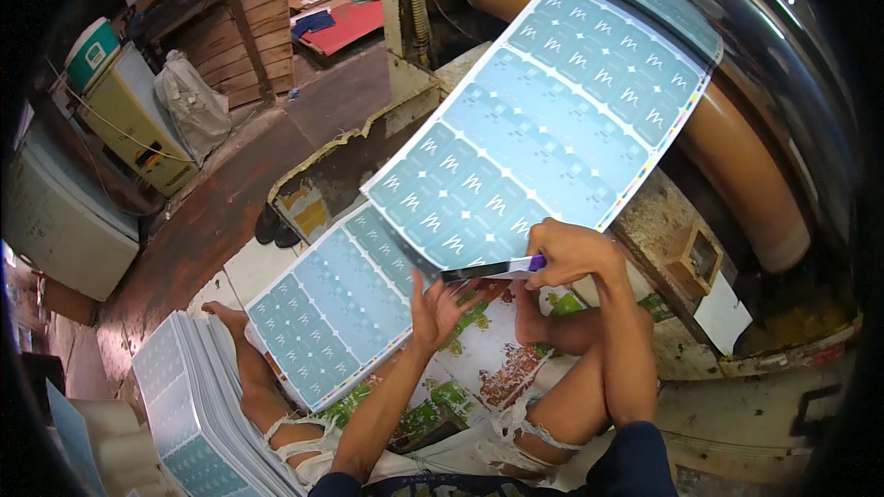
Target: The person uses a utility knife to cut along the guidelines of a large printed sheet as it feeds through a large industrial roller machine, stacking the cut sections.
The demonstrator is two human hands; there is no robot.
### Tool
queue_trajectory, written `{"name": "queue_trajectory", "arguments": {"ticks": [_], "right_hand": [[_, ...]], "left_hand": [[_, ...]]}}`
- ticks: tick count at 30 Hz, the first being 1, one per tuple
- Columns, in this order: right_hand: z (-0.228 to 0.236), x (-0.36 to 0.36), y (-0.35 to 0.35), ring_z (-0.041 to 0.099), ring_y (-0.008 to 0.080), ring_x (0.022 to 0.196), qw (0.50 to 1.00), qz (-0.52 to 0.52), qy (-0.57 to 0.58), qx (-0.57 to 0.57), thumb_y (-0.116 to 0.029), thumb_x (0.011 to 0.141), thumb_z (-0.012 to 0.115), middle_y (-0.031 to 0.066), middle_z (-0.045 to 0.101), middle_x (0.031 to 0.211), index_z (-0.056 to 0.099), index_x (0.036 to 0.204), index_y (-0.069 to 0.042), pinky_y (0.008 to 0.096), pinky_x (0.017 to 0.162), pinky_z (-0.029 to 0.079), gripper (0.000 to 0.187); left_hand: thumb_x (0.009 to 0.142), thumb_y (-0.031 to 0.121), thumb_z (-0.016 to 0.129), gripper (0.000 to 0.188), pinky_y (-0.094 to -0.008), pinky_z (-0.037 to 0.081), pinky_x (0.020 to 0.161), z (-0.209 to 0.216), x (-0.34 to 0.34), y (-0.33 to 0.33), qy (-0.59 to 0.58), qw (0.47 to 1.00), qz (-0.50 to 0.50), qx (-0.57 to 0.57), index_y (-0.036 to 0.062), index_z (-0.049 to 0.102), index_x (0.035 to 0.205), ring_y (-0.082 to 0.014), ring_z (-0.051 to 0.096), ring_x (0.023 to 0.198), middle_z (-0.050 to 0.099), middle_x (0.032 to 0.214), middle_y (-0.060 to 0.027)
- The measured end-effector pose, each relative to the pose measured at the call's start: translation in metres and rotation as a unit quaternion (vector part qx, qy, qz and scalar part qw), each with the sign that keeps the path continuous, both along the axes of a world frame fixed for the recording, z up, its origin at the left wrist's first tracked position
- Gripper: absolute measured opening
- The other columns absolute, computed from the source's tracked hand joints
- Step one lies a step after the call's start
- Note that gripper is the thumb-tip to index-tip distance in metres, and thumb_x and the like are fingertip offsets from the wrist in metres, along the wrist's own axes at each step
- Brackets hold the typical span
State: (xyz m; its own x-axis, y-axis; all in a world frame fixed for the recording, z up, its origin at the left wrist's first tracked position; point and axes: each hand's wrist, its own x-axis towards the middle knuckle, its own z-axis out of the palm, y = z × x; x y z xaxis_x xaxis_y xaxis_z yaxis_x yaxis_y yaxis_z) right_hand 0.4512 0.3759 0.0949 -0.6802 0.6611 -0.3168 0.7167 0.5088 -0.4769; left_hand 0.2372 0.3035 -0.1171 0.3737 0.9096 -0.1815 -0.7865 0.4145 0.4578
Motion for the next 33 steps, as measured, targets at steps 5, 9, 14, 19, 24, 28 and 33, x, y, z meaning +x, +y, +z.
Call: {"name": "queue_trajectory", "arguments": {"ticks": [5,9,14,19,24,28,33], "right_hand": [[0.038,0.006,0.016,0.059,0.0234,0.047,0.994,0.008,-0.043,-0.095,-0.024,0.065,0.079,0.0143,0.06,0.053,0.067,0.069,0.003,0.0356,0.047,0.045,0.031],[0.092,0.036,0.023,0.061,0.0138,0.05,0.977,-0.044,-0.039,-0.205,-0.035,0.072,0.08,0.0069,0.064,0.058,0.071,0.081,0.0,0.0299,0.047,0.047,0.037],[0.098,0.102,0.059,0.061,0.0096,0.052,0.974,-0.129,0.075,-0.173,-0.027,0.085,0.071,0.004,0.066,0.065,0.071,0.089,-0.001,0.0234,0.048,0.047,0.026],[0.115,0.169,0.085,0.057,0.0058,0.054,0.926,-0.287,0.246,0.016,-0.029,0.088,0.066,0.0008,0.067,0.07,0.072,0.093,-0.004,0.0225,0.047,0.045,0.026],[0.135,0.227,0.114,0.055,0.0065,0.054,0.801,-0.449,0.365,0.152,-0.034,0.094,0.059,0.0045,0.067,0.074,0.071,0.096,-0.001,0.0223,0.044,0.042,0.035],[0.146,0.26,0.128,0.058,0.0105,0.052,0.669,-0.544,0.456,0.22,-0.032,0.097,0.053,0.0071,0.065,0.075,0.065,0.107,0.001,0.024,0.043,0.045,0.037],[0.154,0.294,0.143,0.061,0.0134,0.059,0.589,-0.555,0.522,0.269,-0.021,0.098,0.051,0.0104,0.064,0.078,0.059,0.112,0.005,0.0262,0.051,0.051,0.03]], "left_hand": [[0.089,0.02,0.068,0.052,-0.0428,0.051,0.094,0.101,0.036,0.029,-0.068,0.996,0.006,-0.063,-0.006,0.045,0.127,-0.0277,0.061,0.106,0.06,0.115,-0.0187],[0.088,0.008,0.067,0.047,-0.0384,0.053,0.091,0.101,0.049,0.016,0.111,0.986,0.104,-0.075,-0.0021,0.044,0.128,-0.025,0.06,0.107,0.057,0.118,-0.0153],[0.088,0.003,0.065,0.053,-0.0396,0.055,0.09,0.12,0.058,0.009,0.127,0.977,0.12,-0.119,0.0031,0.037,0.133,-0.0255,0.06,0.107,0.056,0.12,-0.0135],[0.089,0.005,0.065,0.052,-0.0416,0.054,0.09,0.138,0.047,0.002,0.181,0.967,0.134,-0.119,0.0025,0.037,0.133,-0.0274,0.06,0.107,0.056,0.12,-0.0148],[0.088,0.01,0.068,0.054,-0.0345,0.057,0.077,0.134,0.051,0.011,0.25,0.957,0.111,-0.092,-0.0012,0.04,0.133,-0.0216,0.062,0.097,0.058,0.113,-0.0136],[0.086,0.009,0.069,0.056,-0.0325,0.056,0.074,0.141,0.045,0.006,0.326,0.935,0.081,-0.111,-0.0007,0.04,0.133,-0.0193,0.061,0.093,0.059,0.108,-0.0111],[0.086,0.004,0.068,0.057,-0.0321,0.051,0.084,0.14,0.051,-0.005,0.292,0.932,0.201,-0.075,0.001,0.039,0.134,-0.0186,0.058,0.099,0.057,0.113,-0.0096]]}}
